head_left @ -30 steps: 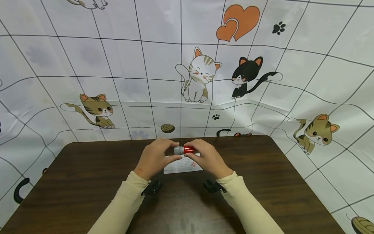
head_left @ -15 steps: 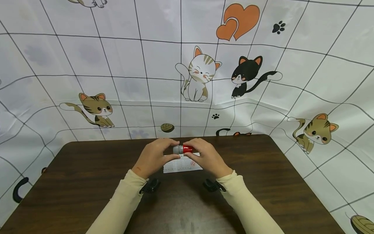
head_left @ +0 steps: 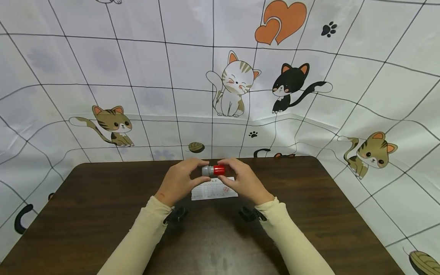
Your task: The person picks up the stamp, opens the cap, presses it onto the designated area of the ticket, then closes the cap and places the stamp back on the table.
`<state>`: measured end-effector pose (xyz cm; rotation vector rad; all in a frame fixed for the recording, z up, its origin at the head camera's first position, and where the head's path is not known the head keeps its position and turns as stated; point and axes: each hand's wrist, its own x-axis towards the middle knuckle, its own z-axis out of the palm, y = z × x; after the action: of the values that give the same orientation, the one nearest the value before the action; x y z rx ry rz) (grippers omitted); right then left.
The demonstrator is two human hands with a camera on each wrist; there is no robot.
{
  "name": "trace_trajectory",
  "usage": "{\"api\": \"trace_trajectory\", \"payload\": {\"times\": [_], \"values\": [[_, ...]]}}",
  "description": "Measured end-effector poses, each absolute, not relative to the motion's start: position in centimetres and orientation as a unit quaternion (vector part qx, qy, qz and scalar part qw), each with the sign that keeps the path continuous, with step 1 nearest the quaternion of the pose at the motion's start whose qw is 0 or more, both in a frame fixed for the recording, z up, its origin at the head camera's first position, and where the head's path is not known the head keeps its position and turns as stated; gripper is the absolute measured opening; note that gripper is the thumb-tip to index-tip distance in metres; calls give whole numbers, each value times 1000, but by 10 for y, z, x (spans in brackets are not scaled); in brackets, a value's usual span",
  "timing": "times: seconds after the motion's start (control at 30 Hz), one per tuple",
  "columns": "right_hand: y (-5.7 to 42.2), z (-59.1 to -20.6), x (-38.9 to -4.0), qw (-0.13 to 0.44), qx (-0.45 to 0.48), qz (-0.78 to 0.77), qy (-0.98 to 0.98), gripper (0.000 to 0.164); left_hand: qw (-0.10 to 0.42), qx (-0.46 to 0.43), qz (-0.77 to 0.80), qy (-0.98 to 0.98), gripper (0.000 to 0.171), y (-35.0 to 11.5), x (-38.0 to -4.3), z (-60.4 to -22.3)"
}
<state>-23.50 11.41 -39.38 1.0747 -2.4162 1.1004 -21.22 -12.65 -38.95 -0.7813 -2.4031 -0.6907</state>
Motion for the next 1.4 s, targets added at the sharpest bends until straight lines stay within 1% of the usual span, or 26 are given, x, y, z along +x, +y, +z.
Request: {"api": "trace_trajectory", "payload": {"times": [0.4, 0.57, 0.7, 0.77, 0.87, 0.93, 1.03, 1.2, 1.4], "values": [[115, -389, -235, 142, 353, 402, -833, 34, 260, -288, -262, -884, 49, -128, -215, -386], [114, -389, -236, 165, 354, 409, -825, 32, 251, -286, -283, -881, 55, -130, -214, -388], [115, -392, -237, 180, 350, 418, -819, 31, 214, -259, -310, -889, 68, -134, -213, -394], [115, -394, -238, 184, 346, 422, -818, 31, 182, -237, -311, -902, 74, -137, -214, -400], [116, -396, -239, 192, 341, 424, -817, 30, 121, -205, -285, -928, 79, -142, -216, -408], [117, -397, -240, 197, 341, 421, -817, 29, 82, -188, -261, -943, 76, -145, -217, -412], [118, -399, -242, 199, 333, 419, -821, 29, 48, -170, -233, -956, 68, -148, -219, -417], [121, -401, -245, 189, 307, 425, -830, 27, 30, -163, -214, -963, 58, -148, -223, -425], [125, -404, -248, 176, 303, 438, -828, 29, 19, -170, -197, -965, 53, -143, -226, -431]]}}
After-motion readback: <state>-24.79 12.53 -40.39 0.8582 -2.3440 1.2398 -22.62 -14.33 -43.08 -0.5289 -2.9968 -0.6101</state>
